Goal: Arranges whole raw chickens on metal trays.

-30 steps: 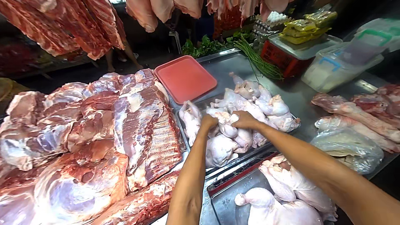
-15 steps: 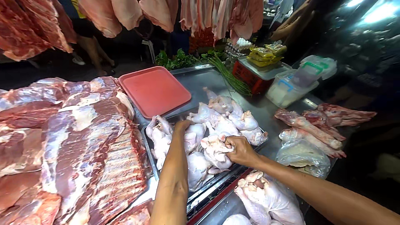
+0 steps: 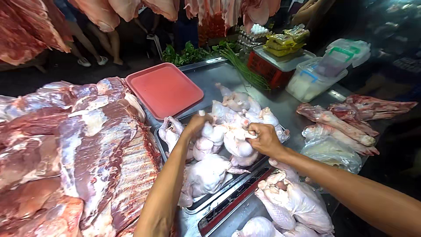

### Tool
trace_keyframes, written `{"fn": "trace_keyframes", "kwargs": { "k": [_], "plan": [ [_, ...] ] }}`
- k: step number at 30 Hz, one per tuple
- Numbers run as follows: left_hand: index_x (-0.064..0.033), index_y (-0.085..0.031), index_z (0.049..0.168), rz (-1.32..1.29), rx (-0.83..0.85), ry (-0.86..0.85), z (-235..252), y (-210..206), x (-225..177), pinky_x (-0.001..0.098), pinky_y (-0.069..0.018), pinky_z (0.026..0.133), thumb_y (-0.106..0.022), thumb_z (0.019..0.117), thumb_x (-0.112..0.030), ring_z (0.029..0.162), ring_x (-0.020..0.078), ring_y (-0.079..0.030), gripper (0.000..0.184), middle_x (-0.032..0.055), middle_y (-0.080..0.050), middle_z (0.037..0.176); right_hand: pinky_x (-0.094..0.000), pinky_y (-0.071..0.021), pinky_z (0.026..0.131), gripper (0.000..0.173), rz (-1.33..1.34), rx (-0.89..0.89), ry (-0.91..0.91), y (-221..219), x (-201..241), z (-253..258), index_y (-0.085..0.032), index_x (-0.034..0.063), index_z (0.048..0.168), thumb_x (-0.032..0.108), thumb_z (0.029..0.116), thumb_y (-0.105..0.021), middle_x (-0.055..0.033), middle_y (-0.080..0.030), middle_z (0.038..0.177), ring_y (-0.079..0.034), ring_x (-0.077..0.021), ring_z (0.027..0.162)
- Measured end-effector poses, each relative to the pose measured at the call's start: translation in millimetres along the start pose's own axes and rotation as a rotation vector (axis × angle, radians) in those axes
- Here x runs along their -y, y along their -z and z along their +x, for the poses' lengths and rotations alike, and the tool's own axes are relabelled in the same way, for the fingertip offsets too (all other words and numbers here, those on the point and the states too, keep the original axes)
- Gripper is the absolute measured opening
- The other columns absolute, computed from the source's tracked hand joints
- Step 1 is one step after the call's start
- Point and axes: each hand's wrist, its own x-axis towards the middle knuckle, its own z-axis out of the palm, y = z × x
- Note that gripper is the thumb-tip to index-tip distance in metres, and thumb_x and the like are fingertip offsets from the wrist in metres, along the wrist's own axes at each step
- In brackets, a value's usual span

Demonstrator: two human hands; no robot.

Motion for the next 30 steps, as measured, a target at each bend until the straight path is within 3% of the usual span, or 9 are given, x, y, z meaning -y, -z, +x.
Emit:
{"fn": "trace_keyframes", "kwargs": {
  "k": [4, 8, 11, 15, 19, 20, 22, 25, 30],
  "plan": [
    [-0.0132, -0.059, 0.133, 0.104, 0.162, -0.106, -9.5, 6.5, 26.2, 0.0417, -0.0557, 0.076, -0.065, 0.0934, -0.018, 0.085, 0.0195, -0.066, 0.041, 0.0104, -0.07, 0.102, -0.0412, -0.0398, 0.052, 0.031, -0.037, -0.034, -0.138, 2.6, -4.2, 15.6, -0.049, 0.0085, 0.066, 0.01, 0.0778, -0.077, -0.0043, -0.049, 0.057, -0.051, -0.019, 0.055],
    [-0.0031, -0.068, 0.106, 0.352, -0.225, -0.023, -45.4, 1.6, -8.0, 0.0637, -0.052, 0.075, -0.057, 0.1004, -0.034, 0.088, 0.0407, -0.067, 0.034, 0.0229, -0.068, 0.095, -0.04, -0.0375, 0.05, 0.032, -0.059, 0.0, -0.168, 2.1, 4.4, 28.3, -0.048, 0.0099, 0.065, 0.012, 0.0779, -0.077, -0.0028, -0.047, 0.055, -0.048, -0.0177, 0.052],
    [0.0024, -0.068, 0.113, 0.409, -0.35, 0.088, -64.1, 26.0, -58.7, 0.0681, -0.0497, 0.088, -0.059, 0.1023, -0.04, 0.1, 0.0439, -0.066, 0.045, 0.027, -0.068, 0.104, -0.0471, -0.0428, 0.052, 0.025, -0.068, 0.068, -0.165, -2.3, 11.3, 55.5, -0.054, 0.0067, 0.068, 0.013, 0.0785, -0.076, -0.0073, -0.053, 0.058, -0.056, -0.0246, 0.056],
    [0.0084, -0.064, 0.112, 0.379, -0.414, 0.23, -42.2, 35.1, -61.8, 0.0644, -0.0503, 0.088, -0.058, 0.1022, -0.045, 0.099, 0.0432, -0.066, 0.054, 0.0299, -0.066, 0.106, -0.0618, -0.0505, 0.071, 0.024, -0.101, 0.155, -0.382, -28.4, 23.2, 123.6, -0.065, -0.0011, 0.083, 0.021, 0.0849, -0.074, -0.0207, -0.066, 0.082, -0.066, -0.0397, 0.084],
    [0.0076, -0.059, 0.123, -0.015, -0.566, 0.29, -5.3, 19.4, -32.4, 0.0506, -0.058, 0.084, -0.054, 0.1045, -0.043, 0.09, 0.0319, -0.069, 0.055, 0.0237, -0.067, 0.106, -0.0677, -0.0516, 0.087, 0.04, -0.166, 0.362, -0.481, -71.2, 32.6, 164.6, -0.067, -0.002, 0.117, 0.021, 0.0849, -0.073, -0.0273, -0.066, 0.118, -0.064, -0.0454, 0.113],
    [0.0072, -0.056, 0.13, -0.088, -0.582, 0.222, -4.2, 13.5, -29.1, 0.049, -0.0596, 0.083, -0.055, 0.1047, -0.038, 0.091, 0.0314, -0.071, 0.052, 0.0242, -0.068, 0.109, -0.068, -0.0508, 0.089, 0.041, -0.183, 0.472, -0.454, -76.2, 31.1, 167.1, -0.066, -0.0031, 0.115, 0.023, 0.0849, -0.074, -0.0281, -0.065, 0.121, -0.062, -0.0458, 0.116],
    [-0.0005, -0.032, 0.155, -0.236, -0.498, 0.078, -9.5, 12.1, -27.2, 0.0458, -0.0591, 0.09, -0.056, 0.106, -0.028, 0.108, 0.0324, -0.069, 0.061, 0.0262, -0.056, 0.138, -0.0692, -0.0485, 0.092, 0.045, -0.197, 0.609, -0.41, -71.3, 19.6, 172.5, -0.069, -0.0047, 0.11, 0.034, 0.0875, -0.077, -0.0287, -0.065, 0.12, -0.062, -0.0461, 0.117],
    [-0.0108, -0.014, 0.164, -0.223, -0.432, 0.029, -25.3, 18.4, -18.5, 0.0475, -0.0575, 0.095, -0.063, 0.1026, -0.021, 0.121, 0.0351, -0.063, 0.079, 0.0242, -0.036, 0.159, -0.0707, -0.0469, 0.095, 0.045, -0.168, 0.648, -0.299, -38.0, -15.8, 172.4, -0.071, -0.0049, 0.109, 0.036, 0.0899, -0.076, -0.0295, -0.067, 0.115, -0.062, -0.0473, 0.113],
    [-0.0036, -0.045, 0.152, 0.337, -0.266, 0.045, -77.3, 0.4, -15.9, 0.0598, -0.047, 0.106, -0.067, 0.0995, -0.033, 0.129, 0.0397, -0.057, 0.064, 0.0237, -0.055, 0.145, -0.0717, -0.0488, 0.089, 0.031, -0.14, 0.52, -0.195, 49.9, -96.7, 148.2, -0.076, 0.0045, 0.104, 0.032, 0.0901, -0.077, -0.022, -0.073, 0.101, -0.068, -0.0436, 0.101]
  ]
}}
